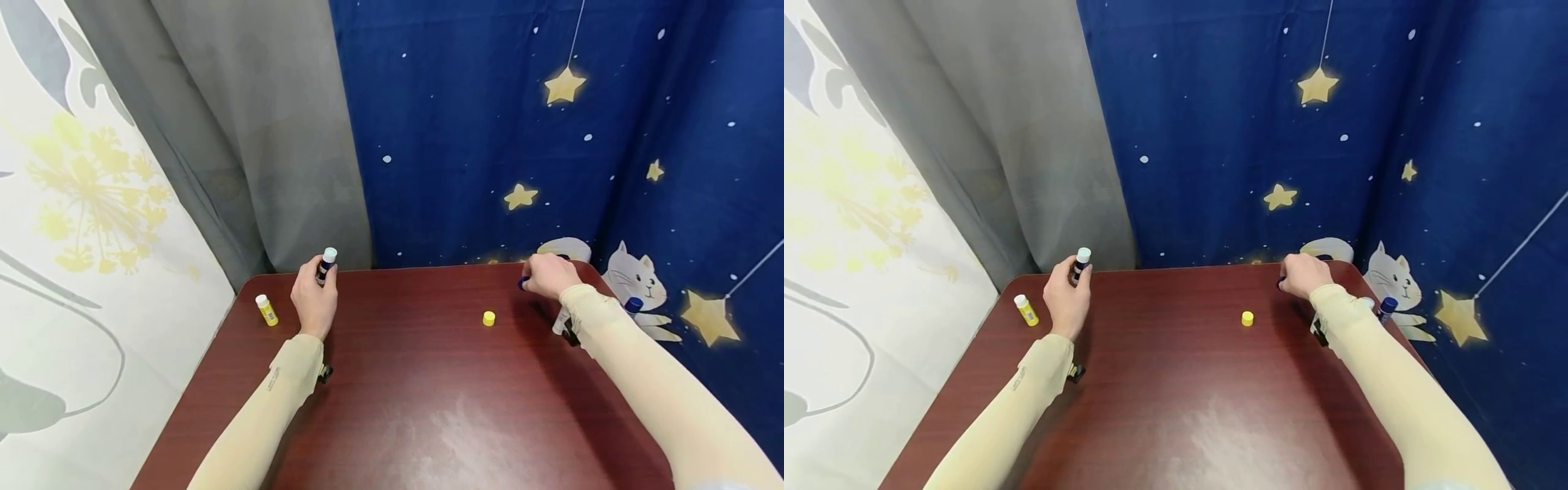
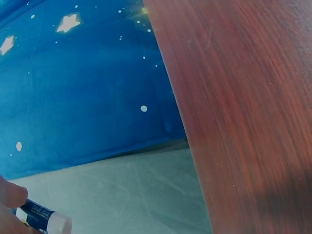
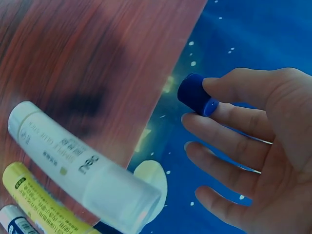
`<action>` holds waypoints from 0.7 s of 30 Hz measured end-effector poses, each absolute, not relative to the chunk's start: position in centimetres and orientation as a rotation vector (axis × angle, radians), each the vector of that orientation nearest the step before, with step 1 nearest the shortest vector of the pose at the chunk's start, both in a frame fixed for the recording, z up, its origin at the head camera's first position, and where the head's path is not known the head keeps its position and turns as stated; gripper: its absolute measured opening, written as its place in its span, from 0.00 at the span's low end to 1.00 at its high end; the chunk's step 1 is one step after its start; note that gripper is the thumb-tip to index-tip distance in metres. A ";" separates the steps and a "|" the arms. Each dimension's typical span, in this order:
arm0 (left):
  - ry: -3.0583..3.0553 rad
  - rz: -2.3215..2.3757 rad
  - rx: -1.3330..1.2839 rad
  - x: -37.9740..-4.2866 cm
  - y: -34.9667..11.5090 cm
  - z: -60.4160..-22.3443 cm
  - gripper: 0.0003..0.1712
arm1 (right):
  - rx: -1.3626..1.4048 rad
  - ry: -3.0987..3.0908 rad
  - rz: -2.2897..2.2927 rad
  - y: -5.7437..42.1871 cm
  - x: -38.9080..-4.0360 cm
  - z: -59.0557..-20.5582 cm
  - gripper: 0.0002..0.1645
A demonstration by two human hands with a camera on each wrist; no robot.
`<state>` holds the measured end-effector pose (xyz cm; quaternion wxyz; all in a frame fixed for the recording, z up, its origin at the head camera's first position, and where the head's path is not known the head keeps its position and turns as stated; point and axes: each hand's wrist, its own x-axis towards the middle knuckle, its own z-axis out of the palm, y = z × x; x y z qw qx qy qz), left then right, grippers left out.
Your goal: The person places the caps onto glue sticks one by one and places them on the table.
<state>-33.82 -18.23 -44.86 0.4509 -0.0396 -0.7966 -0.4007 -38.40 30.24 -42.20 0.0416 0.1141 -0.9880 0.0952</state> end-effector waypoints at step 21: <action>-1.972 -0.885 -0.166 -33.2 -17.4 -44.9 0.17 | 0.341 -2.874 0.486 27.8 -36.4 -39.6 0.15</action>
